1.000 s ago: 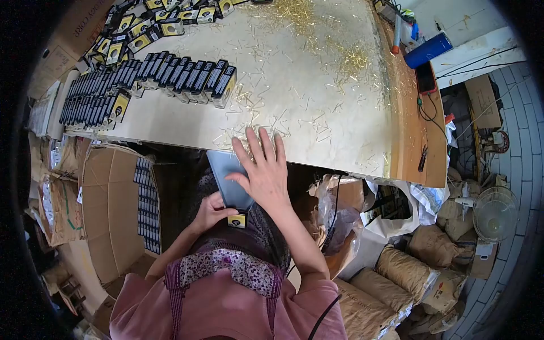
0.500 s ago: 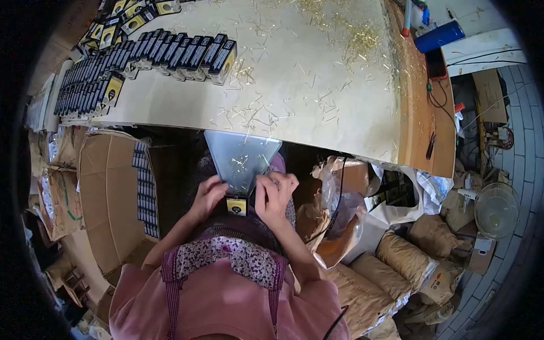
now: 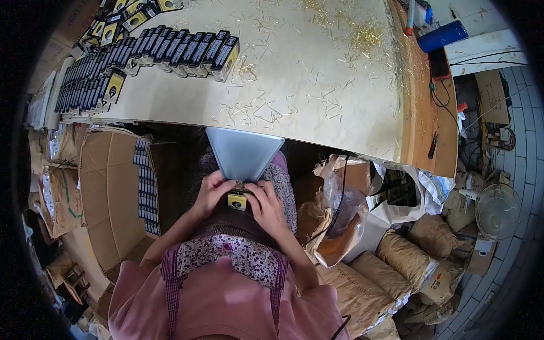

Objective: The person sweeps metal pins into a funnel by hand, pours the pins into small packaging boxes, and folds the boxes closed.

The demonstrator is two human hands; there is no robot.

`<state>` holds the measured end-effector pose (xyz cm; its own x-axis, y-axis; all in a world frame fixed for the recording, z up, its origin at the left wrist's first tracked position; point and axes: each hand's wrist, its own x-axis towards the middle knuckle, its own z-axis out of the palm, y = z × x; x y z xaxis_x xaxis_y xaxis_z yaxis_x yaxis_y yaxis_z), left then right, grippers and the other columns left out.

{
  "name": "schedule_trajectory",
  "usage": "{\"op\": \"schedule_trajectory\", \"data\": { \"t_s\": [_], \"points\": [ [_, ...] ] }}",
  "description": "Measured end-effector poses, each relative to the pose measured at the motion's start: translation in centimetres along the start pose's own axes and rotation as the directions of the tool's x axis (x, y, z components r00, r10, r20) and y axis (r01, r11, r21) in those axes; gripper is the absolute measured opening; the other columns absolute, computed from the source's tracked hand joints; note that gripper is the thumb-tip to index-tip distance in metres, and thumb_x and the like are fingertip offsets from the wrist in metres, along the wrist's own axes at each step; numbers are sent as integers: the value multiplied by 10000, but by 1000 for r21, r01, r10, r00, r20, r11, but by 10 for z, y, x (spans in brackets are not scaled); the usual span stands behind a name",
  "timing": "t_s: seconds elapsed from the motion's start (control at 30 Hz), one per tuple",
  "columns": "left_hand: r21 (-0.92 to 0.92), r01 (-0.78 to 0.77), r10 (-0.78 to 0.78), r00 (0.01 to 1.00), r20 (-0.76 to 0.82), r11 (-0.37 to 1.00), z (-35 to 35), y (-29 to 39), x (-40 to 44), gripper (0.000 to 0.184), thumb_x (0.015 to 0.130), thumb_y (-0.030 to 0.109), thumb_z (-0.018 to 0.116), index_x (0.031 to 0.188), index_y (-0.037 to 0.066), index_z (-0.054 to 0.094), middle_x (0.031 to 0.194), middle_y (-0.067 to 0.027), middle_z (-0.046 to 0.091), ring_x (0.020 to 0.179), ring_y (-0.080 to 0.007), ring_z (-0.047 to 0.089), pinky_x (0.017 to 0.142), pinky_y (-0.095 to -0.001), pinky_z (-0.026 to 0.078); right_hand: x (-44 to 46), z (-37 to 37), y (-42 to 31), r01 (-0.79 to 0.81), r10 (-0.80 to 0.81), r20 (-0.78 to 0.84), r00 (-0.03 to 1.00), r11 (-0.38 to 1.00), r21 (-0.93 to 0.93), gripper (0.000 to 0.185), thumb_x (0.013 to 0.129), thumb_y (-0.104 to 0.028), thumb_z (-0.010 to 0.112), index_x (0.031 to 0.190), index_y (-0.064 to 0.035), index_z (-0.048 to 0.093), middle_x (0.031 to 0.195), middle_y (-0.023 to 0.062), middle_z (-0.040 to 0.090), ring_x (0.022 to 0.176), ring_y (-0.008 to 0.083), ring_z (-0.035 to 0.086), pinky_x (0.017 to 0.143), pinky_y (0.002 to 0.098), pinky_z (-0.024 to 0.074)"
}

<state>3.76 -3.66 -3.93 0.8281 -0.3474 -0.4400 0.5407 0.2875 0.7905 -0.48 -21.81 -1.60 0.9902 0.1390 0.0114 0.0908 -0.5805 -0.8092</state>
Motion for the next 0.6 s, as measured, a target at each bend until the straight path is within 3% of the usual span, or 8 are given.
{"op": "schedule_trajectory", "data": {
  "t_s": [0.17,0.23,0.27,0.37,0.43,0.47,0.5,0.6],
  "points": [
    [36,-18,16,999,35,999,3,5,-2,290,807,-29,556,1096,-23,575,977,-42,637,892,-92,586,805,-237,466,4,2,-12,-40,77,-241,967,987,157,300,810,-116,641,1094,-46,576,1060,170,510,908,351,558,779,385,469],
    [3,20,-20,999,33,1000,-4,2,-3,304,786,-31,552,1089,-15,580,969,-40,632,892,-93,582,800,-232,460,9,-4,-26,-27,33,-190,981,999,33,286,812,-115,642,1085,-55,581,1055,178,509,955,359,539,810,389,460],
    [-30,57,-56,998,33,998,-9,0,-3,318,766,-32,548,1081,-8,585,962,-37,628,892,-93,579,794,-228,454,5,-3,-17,-19,19,-11,1000,1000,7,297,812,-124,646,1096,-67,578,1060,175,508,993,359,525,837,394,452],
    [-26,-1,4,990,143,1000,-21,-14,-2,381,731,-25,541,1110,4,569,964,-36,617,890,-93,565,787,-216,436,-1,1,-6,-79,65,127,990,991,107,305,815,-144,647,1105,-83,574,1076,171,505,998,362,526,835,402,453],
    [-39,13,-7,989,146,999,-14,-6,-5,382,749,-27,552,1129,5,555,978,-39,615,903,-95,562,799,-222,435,0,2,-6,-91,87,33,996,989,114,294,819,-149,643,1096,-81,573,1045,169,526,982,353,542,821,410,457],
    [-49,26,-18,988,151,998,-11,0,-7,384,767,-29,564,1149,5,541,993,-43,613,915,-96,559,812,-229,434,-1,2,-1,-117,100,149,984,987,111,295,819,-145,644,1096,-79,569,1024,166,542,969,352,551,812,406,461],
    [6,56,-57,982,181,998,-9,6,-10,395,791,-17,583,1179,3,514,1014,-48,608,932,-99,559,821,-241,439,-1,3,3,-143,111,260,959,984,106,296,820,-141,644,1097,-77,564,1004,162,559,956,350,560,803,401,466],
    [211,92,-149,950,275,973,-25,-4,-15,444,854,40,619,1253,-5,429,1066,-77,600,992,-115,563,856,-267,448,-5,3,2,-141,98,204,974,969,203,368,813,-67,646,1157,-75,515,968,123,581,915,278,586,788,344,471]
  ]
}}
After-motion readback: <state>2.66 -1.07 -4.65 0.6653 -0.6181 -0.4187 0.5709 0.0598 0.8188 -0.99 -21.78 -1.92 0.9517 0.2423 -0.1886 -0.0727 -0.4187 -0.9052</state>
